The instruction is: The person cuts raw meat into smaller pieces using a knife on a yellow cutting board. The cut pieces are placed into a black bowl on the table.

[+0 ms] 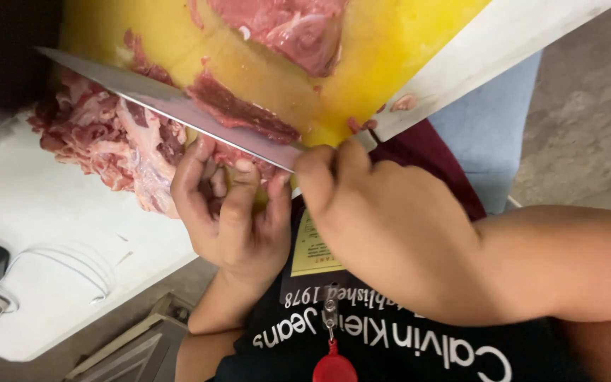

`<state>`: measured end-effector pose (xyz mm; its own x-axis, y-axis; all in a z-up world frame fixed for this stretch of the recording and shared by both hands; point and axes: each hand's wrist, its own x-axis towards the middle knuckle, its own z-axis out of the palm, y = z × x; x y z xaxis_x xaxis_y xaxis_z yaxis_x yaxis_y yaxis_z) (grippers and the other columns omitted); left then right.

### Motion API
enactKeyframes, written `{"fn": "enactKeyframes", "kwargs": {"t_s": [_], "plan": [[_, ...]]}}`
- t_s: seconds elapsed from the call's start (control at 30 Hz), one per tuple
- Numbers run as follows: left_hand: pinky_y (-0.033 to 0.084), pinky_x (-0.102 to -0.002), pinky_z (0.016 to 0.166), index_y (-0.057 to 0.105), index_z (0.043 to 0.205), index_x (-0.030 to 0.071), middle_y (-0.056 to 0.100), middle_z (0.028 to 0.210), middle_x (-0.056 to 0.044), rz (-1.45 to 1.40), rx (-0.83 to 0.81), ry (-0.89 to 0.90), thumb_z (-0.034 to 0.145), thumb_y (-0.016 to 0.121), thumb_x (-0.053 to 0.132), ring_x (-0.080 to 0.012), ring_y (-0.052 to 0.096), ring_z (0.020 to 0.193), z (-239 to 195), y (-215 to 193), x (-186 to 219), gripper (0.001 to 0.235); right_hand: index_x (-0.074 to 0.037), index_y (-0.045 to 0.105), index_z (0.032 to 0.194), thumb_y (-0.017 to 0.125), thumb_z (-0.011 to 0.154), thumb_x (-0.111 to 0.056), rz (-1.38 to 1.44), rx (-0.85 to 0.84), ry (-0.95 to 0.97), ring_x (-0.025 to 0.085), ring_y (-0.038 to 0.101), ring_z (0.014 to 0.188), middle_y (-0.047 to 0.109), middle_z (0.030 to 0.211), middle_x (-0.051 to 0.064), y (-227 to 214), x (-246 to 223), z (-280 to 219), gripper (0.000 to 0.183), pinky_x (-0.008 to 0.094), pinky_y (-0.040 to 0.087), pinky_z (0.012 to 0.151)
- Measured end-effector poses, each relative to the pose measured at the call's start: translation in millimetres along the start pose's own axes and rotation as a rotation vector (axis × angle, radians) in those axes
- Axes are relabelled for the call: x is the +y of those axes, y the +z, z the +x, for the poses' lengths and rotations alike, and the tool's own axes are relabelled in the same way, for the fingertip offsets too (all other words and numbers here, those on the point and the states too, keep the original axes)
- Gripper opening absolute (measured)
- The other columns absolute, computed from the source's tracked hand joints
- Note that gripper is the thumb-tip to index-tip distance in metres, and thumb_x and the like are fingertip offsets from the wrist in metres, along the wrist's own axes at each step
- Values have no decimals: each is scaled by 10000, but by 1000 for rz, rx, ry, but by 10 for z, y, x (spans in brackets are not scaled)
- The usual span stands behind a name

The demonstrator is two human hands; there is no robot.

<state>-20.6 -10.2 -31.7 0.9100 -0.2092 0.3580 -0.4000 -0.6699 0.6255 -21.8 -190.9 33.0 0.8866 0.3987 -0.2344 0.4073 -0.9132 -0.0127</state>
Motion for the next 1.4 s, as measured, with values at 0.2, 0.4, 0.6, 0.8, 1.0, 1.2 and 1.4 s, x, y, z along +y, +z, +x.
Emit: {"fn": "enactKeyframes", "kwargs": {"t_s": [0.2,0.4,0.6,0.8,1.0,1.2,1.4], "plan": [[646,-442,854,625,1146,9,469,1374,-345,-43,16,-33,1005,757,176,-493,575,1294,0,2,-11,255,-80,563,1141,548,916,-146,128,-167,10,221,661,393,625,794,69,75,57,-156,235,385,485,280],[696,-541,1017,630,1108,-5,492,1340,-293,-57,57,52,973,797,156,-441,541,1308,47,28,-15,268,-100,588,1110,577,871,-160,-46,-24,26,147,575,387,599,772,33,148,66,-110,246,309,391,316],[626,-410,862,645,1150,13,513,1348,-319,-34,31,14,1010,764,152,-441,611,1262,27,-39,-42,231,-89,458,1173,319,1077,-286,767,-666,322,538,639,542,651,761,271,-104,310,8,260,651,378,520],[572,-528,1171,589,1288,61,493,1376,-277,-48,26,41,1029,753,117,-435,545,1368,31,-25,-22,312,-82,449,1159,395,1045,-275,648,-495,186,586,614,575,621,899,212,54,290,-143,230,688,400,495],[600,-505,1085,585,1209,18,481,1346,-285,-35,38,36,1026,714,116,-452,544,1340,1,-2,-10,244,91,334,1507,434,833,-14,456,-466,32,528,678,530,657,909,260,14,348,-19,689,599,487,418],[605,-393,859,636,1124,-1,492,1342,-338,-8,29,31,1009,739,128,-403,616,1225,-15,-2,-22,201,-54,473,1084,514,824,-54,531,-134,-106,396,562,418,556,788,139,21,255,-227,264,515,417,316],[603,-391,873,643,1157,-6,487,1332,-315,-54,50,3,1019,699,86,-403,634,1196,-37,38,-15,174,-20,523,1114,543,766,-55,323,-68,-187,171,517,483,518,774,47,19,216,-402,350,296,409,338]]}}
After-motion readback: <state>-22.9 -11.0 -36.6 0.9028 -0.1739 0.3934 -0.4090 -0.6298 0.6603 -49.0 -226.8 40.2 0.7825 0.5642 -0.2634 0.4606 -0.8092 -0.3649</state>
